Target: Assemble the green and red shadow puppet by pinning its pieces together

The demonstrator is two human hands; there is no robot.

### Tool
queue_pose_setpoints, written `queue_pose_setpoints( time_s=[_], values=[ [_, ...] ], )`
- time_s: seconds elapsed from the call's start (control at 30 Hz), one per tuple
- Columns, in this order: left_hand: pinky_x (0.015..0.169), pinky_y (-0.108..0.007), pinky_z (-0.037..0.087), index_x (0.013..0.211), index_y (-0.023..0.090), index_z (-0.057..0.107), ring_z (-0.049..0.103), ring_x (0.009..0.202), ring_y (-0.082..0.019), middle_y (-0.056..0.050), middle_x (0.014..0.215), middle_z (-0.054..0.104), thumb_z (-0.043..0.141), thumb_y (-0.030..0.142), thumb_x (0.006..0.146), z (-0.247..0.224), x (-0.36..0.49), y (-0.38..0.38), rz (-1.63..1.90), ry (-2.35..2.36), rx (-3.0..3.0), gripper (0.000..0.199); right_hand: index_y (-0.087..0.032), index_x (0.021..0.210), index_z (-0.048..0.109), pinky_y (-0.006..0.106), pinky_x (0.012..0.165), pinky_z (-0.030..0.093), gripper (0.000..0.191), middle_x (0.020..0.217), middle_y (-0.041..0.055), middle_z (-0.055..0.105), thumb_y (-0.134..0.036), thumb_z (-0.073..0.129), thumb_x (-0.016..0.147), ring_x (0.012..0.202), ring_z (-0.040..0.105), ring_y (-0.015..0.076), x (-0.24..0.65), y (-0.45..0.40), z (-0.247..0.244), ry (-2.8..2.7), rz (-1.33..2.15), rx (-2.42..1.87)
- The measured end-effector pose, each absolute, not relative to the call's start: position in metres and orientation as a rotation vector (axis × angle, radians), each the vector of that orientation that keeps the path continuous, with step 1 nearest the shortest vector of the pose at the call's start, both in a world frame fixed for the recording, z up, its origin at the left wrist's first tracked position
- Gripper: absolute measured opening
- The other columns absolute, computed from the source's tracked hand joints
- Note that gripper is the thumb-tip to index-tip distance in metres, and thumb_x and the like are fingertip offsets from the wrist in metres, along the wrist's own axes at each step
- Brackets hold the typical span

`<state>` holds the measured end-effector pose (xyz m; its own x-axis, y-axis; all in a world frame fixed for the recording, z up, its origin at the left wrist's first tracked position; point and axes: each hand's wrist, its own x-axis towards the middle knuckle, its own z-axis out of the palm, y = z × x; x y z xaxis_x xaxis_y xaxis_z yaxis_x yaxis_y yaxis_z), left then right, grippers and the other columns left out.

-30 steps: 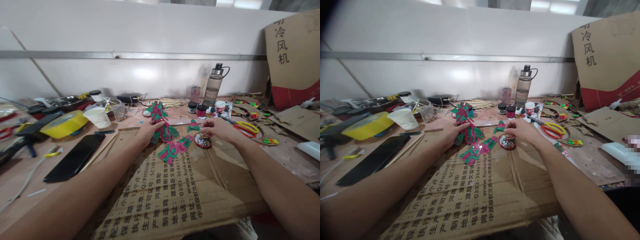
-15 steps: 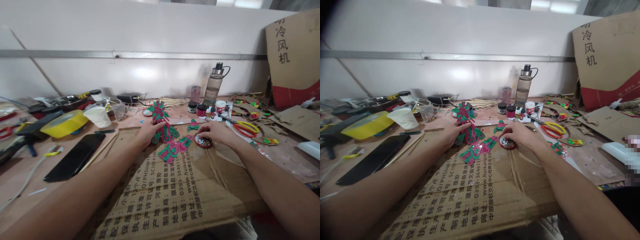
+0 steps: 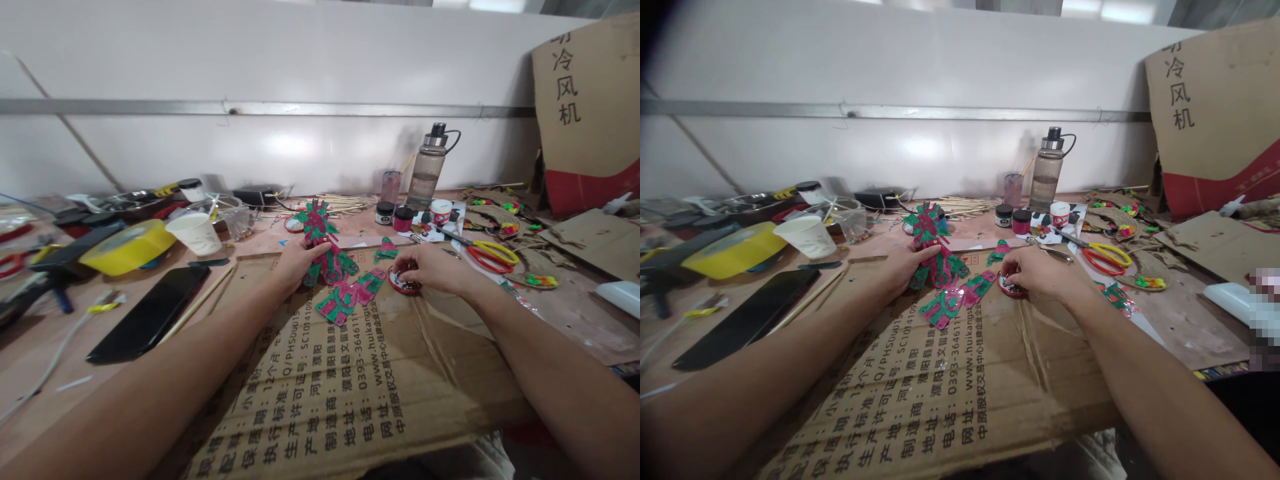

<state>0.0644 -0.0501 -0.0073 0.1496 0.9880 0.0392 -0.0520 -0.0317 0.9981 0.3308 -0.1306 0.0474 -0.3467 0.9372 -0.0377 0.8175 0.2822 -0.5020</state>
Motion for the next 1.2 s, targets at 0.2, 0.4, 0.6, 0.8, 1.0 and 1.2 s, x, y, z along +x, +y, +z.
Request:
queue_pose_setpoints(
  time_s=[0.2, 0.4, 0.6, 0.8, 1.0, 1.2],
  values=[
    [0.071, -0.030, 0.054, 0.082, 0.018, 0.073, 0.066, 0.075, -0.021, -0.005, 0.083, 0.074, 0.084, 0.036, 0.056, -0.003, 0.065, -0.054, 1.142, 1.051, 1.267, 0.033, -0.021, 0.075, 0.071, 0.026, 0.067, 0.046, 0.012, 0.080, 0.0023, 0.072, -0.016, 0.061, 0.072, 0.076, 0.064, 0.0192, 0.332, -0.127, 0.038, -2.335, 0.656, -1.579],
    [0.071, -0.031, 0.055, 0.078, 0.017, 0.072, 0.067, 0.074, -0.021, -0.005, 0.082, 0.074, 0.084, 0.036, 0.055, -0.006, 0.065, -0.052, 1.169, 1.039, 1.236, 0.032, -0.020, 0.078, 0.067, 0.025, 0.063, 0.043, 0.008, 0.079, 0.0019, 0.070, -0.020, 0.059, 0.077, 0.072, 0.062, 0.0171, 0.329, -0.132, 0.045, -2.260, 0.540, -1.635],
    [0.066, -0.034, 0.059, 0.086, 0.017, 0.070, 0.068, 0.066, -0.019, -0.005, 0.080, 0.073, 0.083, 0.034, 0.060, -0.010, 0.063, -0.050, 1.211, 0.918, 1.126, 0.034, -0.020, 0.080, 0.059, 0.026, 0.063, 0.044, 0.009, 0.080, 0.0029, 0.070, -0.029, 0.059, 0.082, 0.071, 0.062, 0.0178, 0.323, -0.137, 0.053, -2.107, 0.515, -1.667],
    [0.068, -0.032, 0.059, 0.087, 0.016, 0.071, 0.070, 0.070, -0.020, -0.006, 0.083, 0.074, 0.082, 0.037, 0.062, -0.010, 0.062, -0.050, 1.179, 0.936, 1.106, 0.035, -0.021, 0.087, 0.057, 0.027, 0.065, 0.045, 0.008, 0.082, 0.0026, 0.068, -0.025, 0.057, 0.080, 0.073, 0.062, 0.0176, 0.323, -0.132, 0.043, -2.040, 0.584, -1.549],
    [0.067, -0.031, 0.059, 0.084, 0.017, 0.072, 0.069, 0.069, -0.020, -0.006, 0.083, 0.074, 0.082, 0.037, 0.061, -0.014, 0.062, -0.048, 1.167, 0.953, 1.135, 0.032, -0.020, 0.088, 0.056, 0.027, 0.063, 0.045, 0.012, 0.081, 0.0037, 0.066, -0.025, 0.058, 0.077, 0.072, 0.061, 0.0173, 0.320, -0.129, 0.039, -1.904, 0.614, -1.475],
    [0.066, -0.031, 0.057, 0.085, 0.016, 0.070, 0.067, 0.064, -0.018, -0.004, 0.078, 0.073, 0.081, 0.040, 0.061, -0.018, 0.062, -0.043, 1.133, 0.937, 1.200, 0.036, -0.018, 0.089, 0.067, 0.026, 0.061, 0.044, 0.022, 0.079, 0.0028, 0.067, -0.035, 0.060, 0.078, 0.067, 0.057, 0.0150, 0.322, -0.124, 0.030, -1.805, 0.743, -1.487]
  ],
)
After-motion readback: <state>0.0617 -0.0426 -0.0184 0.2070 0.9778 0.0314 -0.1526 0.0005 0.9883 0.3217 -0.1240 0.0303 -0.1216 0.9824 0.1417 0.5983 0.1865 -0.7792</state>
